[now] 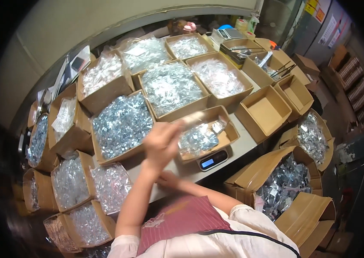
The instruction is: The person organizes various small metal parts and plastic components by picking them up from larger boxes and placing them into smaller cardboard boxes on a table, including placing items into a plastic bag.
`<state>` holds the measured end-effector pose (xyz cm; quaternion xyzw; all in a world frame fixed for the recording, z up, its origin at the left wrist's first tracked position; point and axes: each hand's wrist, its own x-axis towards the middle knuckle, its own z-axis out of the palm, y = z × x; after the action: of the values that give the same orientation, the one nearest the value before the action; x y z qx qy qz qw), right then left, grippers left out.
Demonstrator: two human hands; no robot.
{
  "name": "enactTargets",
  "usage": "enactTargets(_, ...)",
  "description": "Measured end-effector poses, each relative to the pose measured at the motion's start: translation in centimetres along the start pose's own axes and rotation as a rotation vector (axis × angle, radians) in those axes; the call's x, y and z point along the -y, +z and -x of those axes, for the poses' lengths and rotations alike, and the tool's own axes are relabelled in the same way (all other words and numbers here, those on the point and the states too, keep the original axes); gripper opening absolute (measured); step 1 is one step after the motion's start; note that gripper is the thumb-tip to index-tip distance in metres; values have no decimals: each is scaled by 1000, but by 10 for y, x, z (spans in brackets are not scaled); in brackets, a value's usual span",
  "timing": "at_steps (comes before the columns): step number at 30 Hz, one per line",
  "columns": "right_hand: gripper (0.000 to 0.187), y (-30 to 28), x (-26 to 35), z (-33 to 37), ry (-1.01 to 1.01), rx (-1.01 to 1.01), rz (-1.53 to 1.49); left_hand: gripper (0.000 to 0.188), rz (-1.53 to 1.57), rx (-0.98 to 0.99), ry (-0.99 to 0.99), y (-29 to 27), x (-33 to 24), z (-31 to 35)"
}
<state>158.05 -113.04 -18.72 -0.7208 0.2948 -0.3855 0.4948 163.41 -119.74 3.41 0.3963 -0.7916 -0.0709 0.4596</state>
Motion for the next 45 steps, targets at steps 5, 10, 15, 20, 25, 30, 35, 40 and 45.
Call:
enactTargets(5, 17, -7, 3, 4, -261, -227, 227, 54, -225, 447, 26, 70, 6, 38)
enactTargets(10, 24, -8, -37, 10, 60, 142, 60, 27, -17, 78, -333, 7, 24, 75)
enactTargets(15, 17, -8, -9, -1, 287, 261, -266, 21, -57, -292, -1043, -83, 4, 192)
enactTargets(20, 15, -4, 6, -4, 272, 254, -228, 25, -61, -606, -1140, -150, -55, 308)
enactTargets(25, 11, 8, 3, -2, 298, 160, -140, 23, -256, -872, -1228, -261, -104, 410)
enactTargets(30, 12, 32, -18, -3, 339, -27, -136, 18, -564, -993, -1279, -408, -87, 573)
enactTargets(35, 29, 74, -17, 3, 162, -284, 851, 22, -988, -599, -1445, -522, 3, 692)
enactTargets(40, 33, 78, -29, 30, 111, -204, 910, 42, -787, -175, -1823, -580, 105, 767)
enactTargets(45, 27, 97, 12, 71, 306, -157, 875, 47, -806, 244, -2134, -599, 188, 866)
